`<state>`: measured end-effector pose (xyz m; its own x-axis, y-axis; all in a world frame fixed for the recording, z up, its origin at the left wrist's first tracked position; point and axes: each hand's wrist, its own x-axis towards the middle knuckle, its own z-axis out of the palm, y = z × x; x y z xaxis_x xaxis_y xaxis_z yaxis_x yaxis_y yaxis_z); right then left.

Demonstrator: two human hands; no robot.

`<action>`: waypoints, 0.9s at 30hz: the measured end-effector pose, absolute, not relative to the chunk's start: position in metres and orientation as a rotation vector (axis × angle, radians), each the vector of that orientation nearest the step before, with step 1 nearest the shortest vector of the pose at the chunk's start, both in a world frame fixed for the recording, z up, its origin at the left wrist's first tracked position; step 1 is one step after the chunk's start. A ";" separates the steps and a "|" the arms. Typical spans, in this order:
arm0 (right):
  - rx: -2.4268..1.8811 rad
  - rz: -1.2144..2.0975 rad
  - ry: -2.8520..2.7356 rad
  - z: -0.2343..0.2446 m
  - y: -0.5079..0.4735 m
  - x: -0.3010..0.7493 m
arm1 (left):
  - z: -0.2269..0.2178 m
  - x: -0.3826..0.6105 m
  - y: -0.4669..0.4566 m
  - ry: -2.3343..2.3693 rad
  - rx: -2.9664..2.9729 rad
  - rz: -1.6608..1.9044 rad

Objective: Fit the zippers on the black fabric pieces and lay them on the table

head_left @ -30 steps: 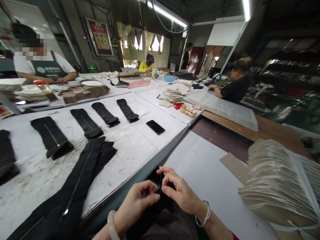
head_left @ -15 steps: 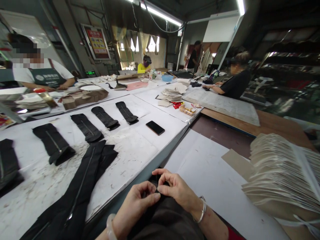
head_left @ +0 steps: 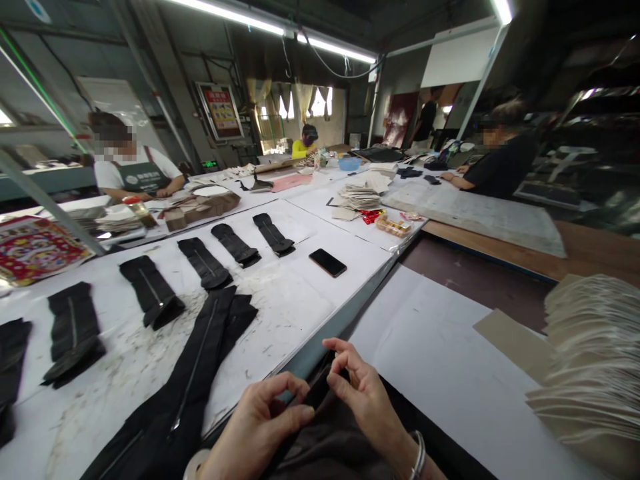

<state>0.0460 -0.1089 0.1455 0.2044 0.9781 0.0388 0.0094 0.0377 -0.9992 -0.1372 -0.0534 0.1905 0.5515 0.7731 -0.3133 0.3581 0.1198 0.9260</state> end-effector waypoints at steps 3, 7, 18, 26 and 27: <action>-1.265 1.033 -1.100 0.147 -0.108 0.043 | 0.193 -0.141 -0.058 1.018 1.398 0.359; -1.251 1.052 -1.121 0.148 -0.107 0.040 | 0.198 -0.146 -0.063 0.983 1.351 0.319; -1.233 1.062 -1.132 0.146 -0.104 0.037 | 0.196 -0.157 -0.058 1.018 1.475 0.378; -1.139 0.960 -0.987 0.133 -0.106 0.026 | 0.202 -0.153 -0.059 1.096 1.517 0.417; -1.124 0.947 -0.980 0.131 -0.105 0.026 | 0.202 -0.153 -0.059 1.094 1.516 0.421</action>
<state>0.0256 -0.1055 0.1312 0.2896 0.9473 0.1369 -0.1041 0.1733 -0.9793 -0.1527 -0.0591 0.2018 0.4989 0.8114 -0.3045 0.3980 0.0976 0.9122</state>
